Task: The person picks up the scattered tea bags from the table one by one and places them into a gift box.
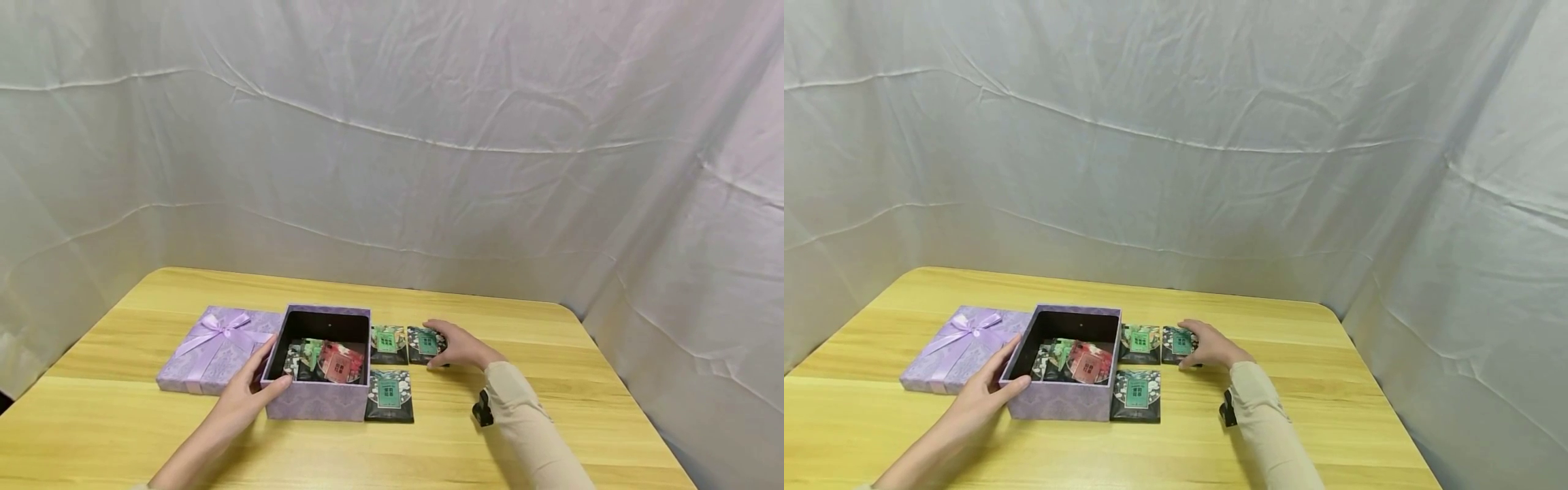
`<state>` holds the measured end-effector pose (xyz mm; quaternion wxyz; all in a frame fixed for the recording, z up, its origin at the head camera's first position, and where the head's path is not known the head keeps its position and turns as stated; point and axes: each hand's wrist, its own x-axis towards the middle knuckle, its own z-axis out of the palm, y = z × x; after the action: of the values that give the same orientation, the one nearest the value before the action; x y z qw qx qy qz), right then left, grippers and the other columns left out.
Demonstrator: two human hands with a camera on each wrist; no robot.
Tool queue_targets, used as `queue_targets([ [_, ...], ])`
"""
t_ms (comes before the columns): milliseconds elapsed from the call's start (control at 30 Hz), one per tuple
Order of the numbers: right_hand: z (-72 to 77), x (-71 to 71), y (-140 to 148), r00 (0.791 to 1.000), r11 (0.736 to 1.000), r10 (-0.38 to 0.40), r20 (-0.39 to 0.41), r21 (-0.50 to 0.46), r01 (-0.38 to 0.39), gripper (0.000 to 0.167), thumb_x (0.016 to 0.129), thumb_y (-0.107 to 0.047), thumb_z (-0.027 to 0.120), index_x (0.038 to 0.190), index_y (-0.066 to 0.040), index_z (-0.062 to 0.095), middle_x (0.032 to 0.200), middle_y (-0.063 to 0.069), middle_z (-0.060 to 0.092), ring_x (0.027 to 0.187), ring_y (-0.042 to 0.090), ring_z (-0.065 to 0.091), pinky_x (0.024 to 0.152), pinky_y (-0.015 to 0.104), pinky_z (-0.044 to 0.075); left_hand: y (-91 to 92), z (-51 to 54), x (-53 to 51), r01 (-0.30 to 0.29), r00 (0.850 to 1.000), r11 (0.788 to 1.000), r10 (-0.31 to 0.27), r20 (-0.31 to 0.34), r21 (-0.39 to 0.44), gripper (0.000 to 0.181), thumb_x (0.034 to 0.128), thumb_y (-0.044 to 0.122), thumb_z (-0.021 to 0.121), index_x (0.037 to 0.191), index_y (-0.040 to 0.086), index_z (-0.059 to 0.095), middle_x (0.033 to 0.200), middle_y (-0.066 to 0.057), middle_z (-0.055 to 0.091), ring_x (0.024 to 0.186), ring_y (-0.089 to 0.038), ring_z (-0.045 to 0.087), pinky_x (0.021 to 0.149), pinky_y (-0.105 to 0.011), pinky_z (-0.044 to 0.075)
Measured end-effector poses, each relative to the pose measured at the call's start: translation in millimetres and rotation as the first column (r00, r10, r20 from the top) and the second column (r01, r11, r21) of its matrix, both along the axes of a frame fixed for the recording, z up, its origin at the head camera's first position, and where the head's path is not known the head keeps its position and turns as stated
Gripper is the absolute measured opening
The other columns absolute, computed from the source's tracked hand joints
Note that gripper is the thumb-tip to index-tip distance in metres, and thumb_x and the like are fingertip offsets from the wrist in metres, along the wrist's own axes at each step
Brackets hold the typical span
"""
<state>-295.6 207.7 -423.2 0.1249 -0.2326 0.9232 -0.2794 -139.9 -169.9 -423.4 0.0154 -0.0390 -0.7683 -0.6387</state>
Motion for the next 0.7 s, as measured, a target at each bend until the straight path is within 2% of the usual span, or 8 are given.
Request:
queue_targets([
  [267,-2.1,-2.8,2.1,1.0,0.999,-0.009,0.008,0.034,0.008,0.089,0.069,-0.006,0.087,0.144,0.003,0.04,0.149,0.024,0.033,0.135,0.042,0.03,0.108,0.056,0.026,1.7,-0.7,0.2,0.004,1.0,1.0,-0.003,-0.009,0.022,0.076,0.0935,0.012,0.064,0.155,0.009,0.019,0.146,-0.031,0.032,0.12,-0.041,0.048,0.085,-0.02,0.046],
  [567,-4.7,-3.2,6.0,0.998,0.997,-0.053,0.018,0.058,0.051,0.089,0.069,-0.014,0.088,0.143,0.002,0.041,0.143,0.022,0.043,0.13,0.04,0.039,0.107,0.054,0.03,1.0,-0.2,0.4,0.0,1.0,1.0,0.0,0.0,0.024,0.076,0.0936,0.012,0.064,0.155,0.01,0.019,0.147,-0.03,0.031,0.12,-0.04,0.049,0.085,-0.02,0.046],
  [700,-2.6,-1.3,6.3,0.999,0.997,-0.049,-0.005,0.066,0.049,0.087,0.069,-0.016,0.088,0.142,0.002,0.043,0.143,0.023,0.043,0.131,0.042,0.037,0.107,0.056,0.028,0.1,-0.2,0.2,-0.001,1.0,1.0,0.001,0.0,0.024,0.076,0.0937,0.012,0.063,0.155,0.011,0.019,0.148,-0.03,0.031,0.12,-0.04,0.049,0.085,-0.02,0.046],
])
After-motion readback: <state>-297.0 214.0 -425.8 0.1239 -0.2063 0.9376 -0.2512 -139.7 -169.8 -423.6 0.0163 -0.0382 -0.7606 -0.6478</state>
